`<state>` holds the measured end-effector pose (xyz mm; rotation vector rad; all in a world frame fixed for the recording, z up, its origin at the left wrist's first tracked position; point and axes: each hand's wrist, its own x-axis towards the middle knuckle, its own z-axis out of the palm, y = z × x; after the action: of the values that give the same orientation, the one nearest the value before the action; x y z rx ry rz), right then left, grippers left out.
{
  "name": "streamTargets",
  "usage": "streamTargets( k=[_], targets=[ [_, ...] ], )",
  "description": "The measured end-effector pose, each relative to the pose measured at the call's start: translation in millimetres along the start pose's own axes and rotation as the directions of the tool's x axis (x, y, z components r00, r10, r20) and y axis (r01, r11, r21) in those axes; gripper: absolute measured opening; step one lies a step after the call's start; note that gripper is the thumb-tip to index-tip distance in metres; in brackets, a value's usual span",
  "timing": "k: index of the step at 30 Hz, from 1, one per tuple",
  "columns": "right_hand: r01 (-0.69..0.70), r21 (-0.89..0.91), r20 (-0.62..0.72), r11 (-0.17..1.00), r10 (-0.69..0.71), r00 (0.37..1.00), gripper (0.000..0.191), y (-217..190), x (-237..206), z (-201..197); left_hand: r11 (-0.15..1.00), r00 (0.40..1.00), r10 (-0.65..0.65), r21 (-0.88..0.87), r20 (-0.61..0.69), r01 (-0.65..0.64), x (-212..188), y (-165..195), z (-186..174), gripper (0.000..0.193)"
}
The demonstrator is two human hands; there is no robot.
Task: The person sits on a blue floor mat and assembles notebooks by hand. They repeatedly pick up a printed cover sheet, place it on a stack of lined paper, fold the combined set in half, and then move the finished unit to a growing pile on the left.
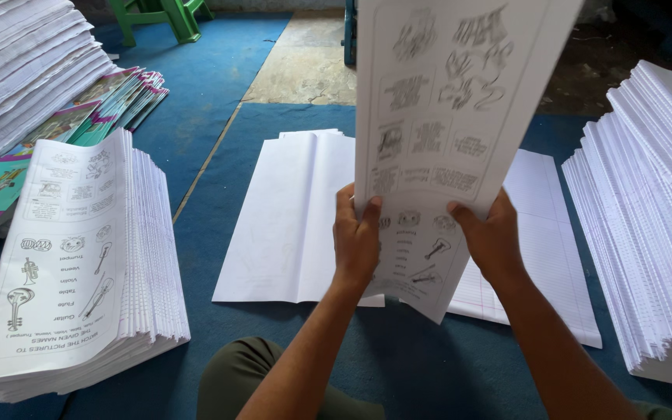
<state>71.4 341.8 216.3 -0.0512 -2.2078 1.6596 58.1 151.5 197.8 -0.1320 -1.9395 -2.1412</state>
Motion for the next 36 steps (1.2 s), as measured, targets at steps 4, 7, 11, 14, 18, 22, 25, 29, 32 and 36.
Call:
streamTargets(
  k=[4, 7, 11, 14, 18, 22, 25, 29, 32, 36],
  targets=[
    [-0.070, 0.033, 0.018, 0.997, 0.070, 0.997, 0.037, 16, -5, 2, 0.996, 0.997, 0.079, -0.033, 0.014, -0.078, -7, -20, -7, 0.022],
    [-0.075, 0.094, 0.026, 0.993, 0.073, 0.997, 0.035, 29, -6, -4, 0.998, 0.998, 0.053, -0.019, 0.016, -0.053, -15, -33, -9, 0.026],
    [-0.063, 0.112, 0.039, 0.992, 0.059, 0.997, 0.042, 34, -5, -10, 0.999, 0.997, -0.011, 0.038, 0.077, 0.008, -19, -35, -9, 0.023],
    [-0.073, 0.078, 0.029, 0.994, 0.071, 0.997, 0.039, 30, -6, -4, 0.989, 0.994, -0.055, 0.143, 0.093, 0.042, -18, -31, -8, 0.017],
    [0.000, 0.053, 0.011, 0.999, -0.001, 1.000, 0.038, 23, -5, 0, 0.989, 0.999, 0.019, 0.143, 0.045, -0.025, -15, -27, -6, 0.017],
    [-0.002, 0.073, 0.041, 0.997, -0.001, 0.999, 0.037, 24, -4, 0, 0.996, 0.999, -0.003, 0.094, 0.044, -0.001, -15, -31, -13, 0.017],
    [-0.049, 0.047, 0.053, 0.998, 0.047, 0.997, 0.032, 36, -8, 6, 0.996, 0.997, 0.029, 0.083, 0.072, -0.035, -16, -42, -22, 0.016],
    [-0.111, 0.047, 0.084, 0.993, 0.106, 0.991, 0.033, 66, -11, 9, 0.998, 0.992, -0.026, 0.058, 0.121, 0.019, -18, -62, -27, 0.018],
    [-0.181, -0.025, 0.090, 0.983, 0.182, 0.979, 0.030, 93, -14, 9, 0.998, 0.989, -0.047, 0.045, 0.137, 0.041, -20, -75, -25, 0.019],
    [-0.227, -0.019, 0.137, 0.974, 0.228, 0.964, 0.031, 124, -24, 11, 0.999, 0.988, -0.049, 0.000, 0.150, 0.049, -22, -85, -24, 0.020]
  ],
)
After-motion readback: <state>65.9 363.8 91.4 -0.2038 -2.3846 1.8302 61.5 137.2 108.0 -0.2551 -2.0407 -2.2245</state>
